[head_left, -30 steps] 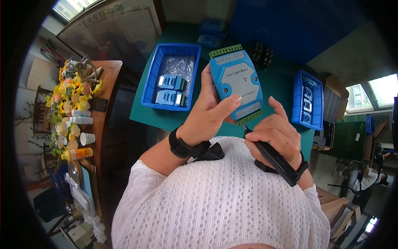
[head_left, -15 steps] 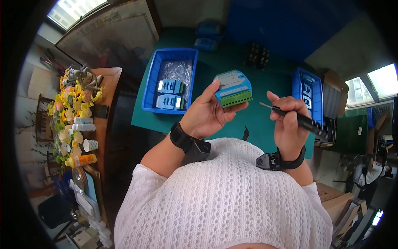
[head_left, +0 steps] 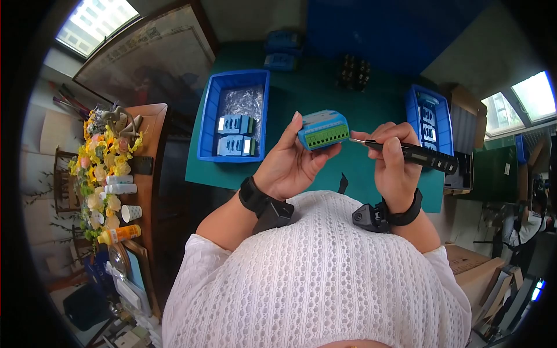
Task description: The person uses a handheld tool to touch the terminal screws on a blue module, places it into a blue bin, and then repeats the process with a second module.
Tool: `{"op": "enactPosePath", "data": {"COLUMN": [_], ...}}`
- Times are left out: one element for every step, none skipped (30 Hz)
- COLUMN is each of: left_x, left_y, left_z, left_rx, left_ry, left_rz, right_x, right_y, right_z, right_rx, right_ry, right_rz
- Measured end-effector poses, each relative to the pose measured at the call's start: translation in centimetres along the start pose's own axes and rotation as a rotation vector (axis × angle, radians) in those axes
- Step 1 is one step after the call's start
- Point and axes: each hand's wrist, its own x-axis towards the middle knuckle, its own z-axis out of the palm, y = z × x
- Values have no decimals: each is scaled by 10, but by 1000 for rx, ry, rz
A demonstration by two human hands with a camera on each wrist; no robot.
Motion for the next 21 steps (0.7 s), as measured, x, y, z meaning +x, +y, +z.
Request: {"op": "enactPosePath", "data": {"left_x": [0, 0, 0, 1, 1, 1, 1, 0, 0, 0, 0, 0, 0, 1, 1, 1, 1, 1, 1, 2, 2], "left_y": [0, 0, -1, -1, -1, -1, -1, -1, -1, -1, -1, -1, -1, -1, -1, -1, -1, -1, 0, 0, 0], "left_z": [0, 1, 1, 1, 2, 2, 2, 3, 5, 6, 6, 6, 6, 6, 7, 7, 7, 7, 8, 8, 8], "left_rx": [17, 28, 39, 49, 60, 71, 82, 93, 103, 114, 116, 118, 120, 131, 142, 152, 156, 160, 164, 179, 194], "left_ry": [5, 12, 18, 25, 28, 31, 34, 35, 36, 38, 36, 35, 34, 40, 45, 51, 58, 66, 73, 76, 80], "left_rz": [-1, 8, 17, 27, 35, 43, 52, 53, 53, 54, 53, 52, 51, 57, 63, 68, 71, 73, 75, 85, 95], "right_x": [1, 2, 2, 2, 2, 1, 2, 2, 2, 2, 2, 3, 2, 3, 3, 3, 4, 4, 4, 4, 4], "right_y": [1, 1, 2, 1, 1, 0, 1, 1, 2, 3, 3, 4, 4, 3, 2, 3, 3, 4, 4, 3, 2], "right_z": [0, 0, 0, -1, -1, -1, -1, -1, -1, -1, -2, -2, -2, -1, 0, 0, 0, 0, 0, 0, 0], "right_rx": [0, 0, 0, -18, -37, -55, -57, -60, -62, -75, -88, -100, -117, -134, -152, -162, -172, -182, -190, -198, -207], "right_ry": [0, -1, -3, 7, 17, 27, 30, 34, 37, 37, 37, 37, 36, 35, 33, 29, 25, 22, 23, 25, 28], "right_rz": [-10, -20, -30, -28, -26, -24, -28, -32, -36, -36, -36, -36, -49, -63, -77, -92, -107, -122, -106, -90, -75]}}
